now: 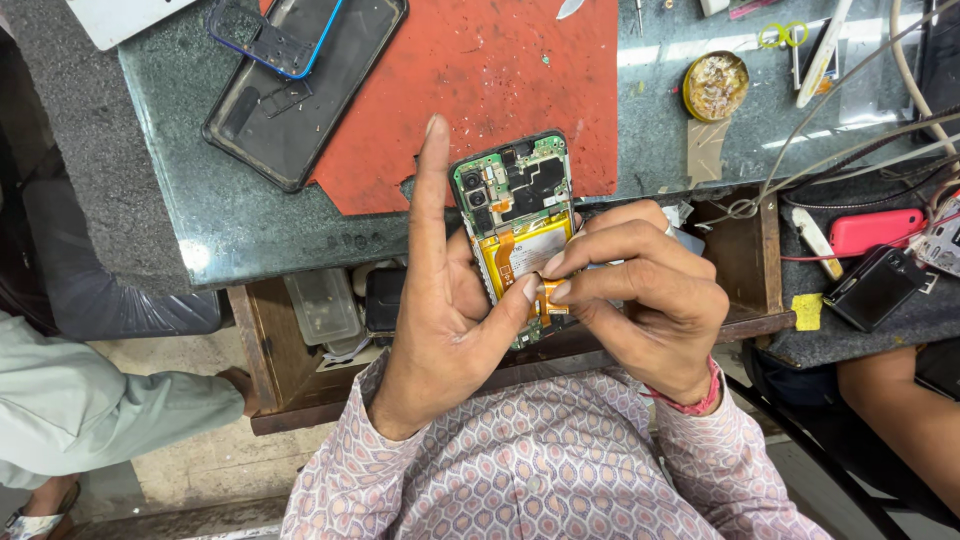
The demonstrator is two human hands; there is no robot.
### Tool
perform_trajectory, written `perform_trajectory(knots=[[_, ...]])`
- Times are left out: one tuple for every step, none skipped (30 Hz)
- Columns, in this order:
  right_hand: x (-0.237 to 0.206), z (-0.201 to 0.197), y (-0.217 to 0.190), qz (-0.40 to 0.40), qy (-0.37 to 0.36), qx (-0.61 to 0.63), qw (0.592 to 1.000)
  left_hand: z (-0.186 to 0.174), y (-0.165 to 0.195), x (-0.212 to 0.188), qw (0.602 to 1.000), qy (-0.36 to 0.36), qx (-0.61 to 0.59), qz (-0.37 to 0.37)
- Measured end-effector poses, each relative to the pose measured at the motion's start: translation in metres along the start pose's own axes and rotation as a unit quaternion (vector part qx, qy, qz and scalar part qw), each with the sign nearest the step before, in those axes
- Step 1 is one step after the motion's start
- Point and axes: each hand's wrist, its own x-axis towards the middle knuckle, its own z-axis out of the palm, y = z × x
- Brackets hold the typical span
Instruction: The person repairs a disassembled smartphone at a cluttered workbench. They use tweezers on small components, seat the motherboard into the phone chassis, press the battery and flex cables into place, and manipulate small connectors by hand before picking up the back cover.
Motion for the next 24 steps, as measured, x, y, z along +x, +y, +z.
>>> perform_trajectory(knots=[[0.000,0.000,0.000,-0.002,0.001,-0.001,1.000,0.000,0.001,0.000,1.000,0.000,0.001,0.000],[0.000,0.000,0.000,-0.004,0.002,-0.003,1.000,0.001,0.001,0.000,1.000,0.000,0.001,0.000],[0.000,0.000,0.000,-0.006,0.003,-0.004,1.000,0.000,0.002,0.000,1.000,0.001,0.002,0.001],[0.000,-0.001,0.000,-0.008,0.002,-0.007,1.000,0.000,0.002,0.000,1.000,0.000,0.001,0.000],[0.000,-0.001,0.000,-0.010,0.002,-0.009,1.000,0.000,0.002,0.000,1.000,0.000,0.000,0.000],[0.000,-0.001,-0.001,-0.012,0.001,-0.012,1.000,0.000,0.003,-0.001,1.000,0.000,-0.002,-0.001],[0.001,-0.001,-0.002,-0.013,0.002,-0.012,1.000,0.000,0.003,-0.001,1.000,-0.003,0.000,0.004],[0.001,0.000,-0.002,-0.013,0.002,-0.013,1.000,0.000,0.003,-0.001,1.000,-0.006,0.002,0.009],[0.002,0.001,-0.004,-0.014,0.003,-0.013,1.000,-0.001,0.004,-0.002,1.000,-0.007,0.003,0.012],[0.002,0.001,-0.005,-0.014,0.005,-0.018,1.000,-0.001,0.003,-0.003,1.000,-0.009,0.004,0.015],[0.003,0.002,-0.006,-0.013,0.007,-0.023,1.000,-0.002,0.004,-0.004,1.000,-0.010,0.003,0.016],[0.003,0.003,-0.006,-0.012,0.010,-0.027,0.999,-0.002,0.003,-0.005,1.000,-0.011,0.002,0.017],[0.004,0.003,-0.007,-0.003,0.018,-0.037,0.999,-0.002,0.002,-0.005,1.000,-0.008,-0.007,0.019],[0.003,0.004,-0.009,0.006,0.026,-0.047,0.999,-0.002,0.000,-0.005,1.000,-0.005,-0.017,0.021],[0.003,0.004,-0.009,0.015,0.035,-0.056,0.998,-0.003,-0.001,-0.006,1.000,-0.004,-0.023,0.021],[0.003,0.005,-0.009,0.019,0.036,-0.068,0.997,-0.004,-0.003,-0.006,0.999,-0.003,-0.029,0.021],[0.002,0.006,-0.010,0.024,0.037,-0.079,0.996,-0.005,-0.004,-0.006,0.999,-0.003,-0.033,0.019],[0.001,0.006,-0.010,0.030,0.039,-0.089,0.995,-0.006,-0.005,-0.007,0.999,0.000,-0.031,0.018],[0.000,0.006,-0.009,0.031,0.028,-0.070,0.997,-0.007,-0.006,-0.008,0.999,0.003,-0.029,0.018],[0.000,0.006,-0.007,0.032,0.016,-0.051,0.998,-0.007,-0.006,-0.008,1.000,0.008,-0.023,0.021],[0.001,0.007,-0.005,0.032,0.005,-0.031,0.999,-0.008,-0.007,-0.008,0.999,0.016,-0.011,0.028],[0.001,0.007,-0.005,0.057,0.002,-0.005,0.998,-0.009,-0.008,-0.007,0.999,0.024,0.000,0.036],[0.001,0.008,-0.005,0.081,-0.002,0.022,0.996,-0.009,-0.009,-0.004,0.998,0.036,0.016,0.049],[0.002,0.009,-0.004,0.105,-0.005,0.048,0.993,-0.010,-0.009,-0.001,0.997,0.044,0.031,0.063]])
